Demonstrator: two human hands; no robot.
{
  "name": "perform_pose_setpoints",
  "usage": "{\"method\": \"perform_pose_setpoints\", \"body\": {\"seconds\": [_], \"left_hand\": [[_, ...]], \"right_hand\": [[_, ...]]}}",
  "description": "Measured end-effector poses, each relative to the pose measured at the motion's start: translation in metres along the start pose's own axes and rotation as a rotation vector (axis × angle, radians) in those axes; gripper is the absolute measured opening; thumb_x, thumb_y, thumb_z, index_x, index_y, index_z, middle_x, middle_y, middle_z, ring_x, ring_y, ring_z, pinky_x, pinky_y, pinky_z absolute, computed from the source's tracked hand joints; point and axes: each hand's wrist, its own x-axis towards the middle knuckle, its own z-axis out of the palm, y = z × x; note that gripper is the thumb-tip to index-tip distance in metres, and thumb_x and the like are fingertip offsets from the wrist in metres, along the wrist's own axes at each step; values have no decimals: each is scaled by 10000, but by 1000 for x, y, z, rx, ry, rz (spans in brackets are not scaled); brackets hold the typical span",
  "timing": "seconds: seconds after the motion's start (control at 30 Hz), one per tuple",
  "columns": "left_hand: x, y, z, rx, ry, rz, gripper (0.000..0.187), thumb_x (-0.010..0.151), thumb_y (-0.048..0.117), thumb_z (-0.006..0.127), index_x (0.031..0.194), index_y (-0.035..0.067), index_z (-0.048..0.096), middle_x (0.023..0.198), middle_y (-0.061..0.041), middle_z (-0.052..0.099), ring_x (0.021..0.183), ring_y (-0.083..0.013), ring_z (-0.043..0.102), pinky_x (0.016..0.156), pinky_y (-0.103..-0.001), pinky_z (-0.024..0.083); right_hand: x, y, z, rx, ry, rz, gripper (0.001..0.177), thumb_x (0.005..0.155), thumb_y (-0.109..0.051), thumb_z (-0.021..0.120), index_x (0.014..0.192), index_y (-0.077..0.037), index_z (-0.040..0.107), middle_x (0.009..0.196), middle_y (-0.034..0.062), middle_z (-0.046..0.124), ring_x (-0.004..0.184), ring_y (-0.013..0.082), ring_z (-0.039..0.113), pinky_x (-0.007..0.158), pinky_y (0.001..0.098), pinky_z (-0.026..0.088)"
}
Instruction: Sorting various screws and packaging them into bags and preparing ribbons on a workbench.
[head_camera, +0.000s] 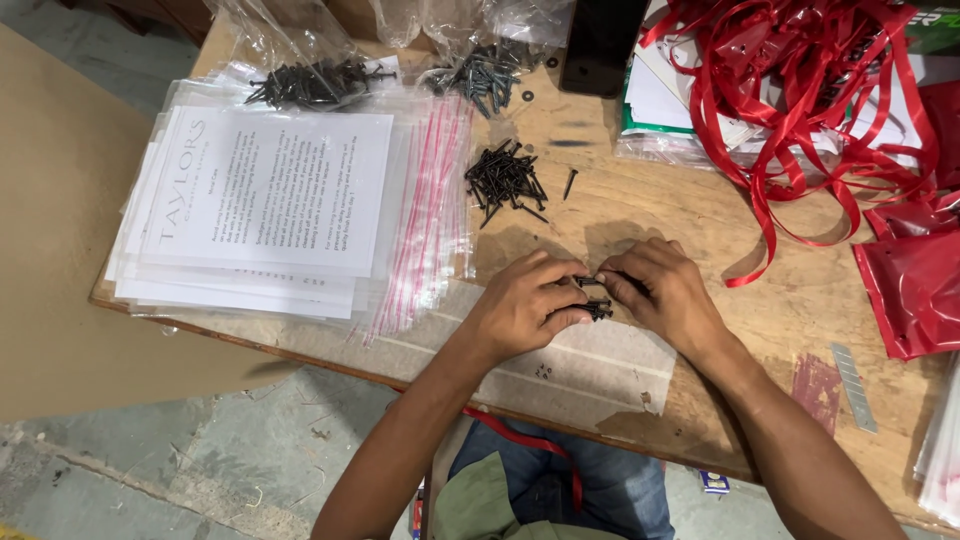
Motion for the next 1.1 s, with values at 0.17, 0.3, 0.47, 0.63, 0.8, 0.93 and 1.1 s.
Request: {"method": "perform_pose_setpoints", "body": {"seconds": [0.17, 0.3, 0.47, 0.63, 0.8, 0.93, 1.1], "left_hand": [[1, 0, 0, 0, 15, 8, 253, 858, 307, 808, 928, 69, 758, 1203, -66, 699, 1008, -263, 649, 877, -406, 547], [2, 1, 1, 6, 11, 5, 245, 850, 299, 808, 929, 72, 762, 1192, -66, 702, 1013, -265, 652, 869, -404, 545], [2, 0, 3, 3, 15, 0, 250, 856, 301, 811, 926, 66, 761, 1183, -75, 714, 993, -262, 655, 851, -394, 547], [2, -1, 3, -2, 25, 1, 262, 854, 302, 814, 935, 58, 766, 1173, -82, 715, 1003, -268, 657, 853, -395, 546], [1, 0, 2, 7, 29, 6, 258, 854, 298, 815, 932, 57, 768, 1170, -82, 717, 1016, -269, 661, 869, -397, 544], [2, 0, 3, -1, 16, -1, 274, 856, 299, 815, 979, 58, 772, 1170, -77, 719, 1026, -270, 664, 878, -398, 545], [3, 3, 1, -9, -9, -30, 331, 865, 301, 796, 1102, 71, 776, 1180, -83, 720, 1032, -280, 659, 879, -395, 549]], "right_hand": [[2, 1, 2, 3, 0, 0, 155, 860, -127, 774, 991, -47, 757, 903, 88, 717, 834, 266, 635, 791, 391, 459], [2, 4, 3, 2, 10, -14, 161, 858, -130, 772, 993, -44, 753, 906, 92, 713, 839, 272, 633, 801, 394, 458], [1, 3, 3, 13, 12, -11, 154, 859, -131, 769, 983, -44, 749, 914, 92, 720, 841, 273, 631, 800, 396, 451], [1, 5, 5, 13, 8, -6, 164, 863, -143, 768, 993, -44, 750, 910, 87, 723, 836, 263, 634, 805, 389, 454], [2, 5, 5, 17, 7, -6, 165, 866, -148, 766, 993, -45, 748, 914, 84, 729, 839, 260, 638, 809, 387, 454], [2, 1, 2, 23, 10, -4, 158, 872, -149, 758, 990, -44, 746, 919, 86, 730, 841, 266, 638, 811, 389, 454], [0, 4, 4, 28, 28, 22, 151, 909, -149, 737, 1017, -44, 744, 941, 89, 738, 840, 275, 645, 811, 395, 463]]}}
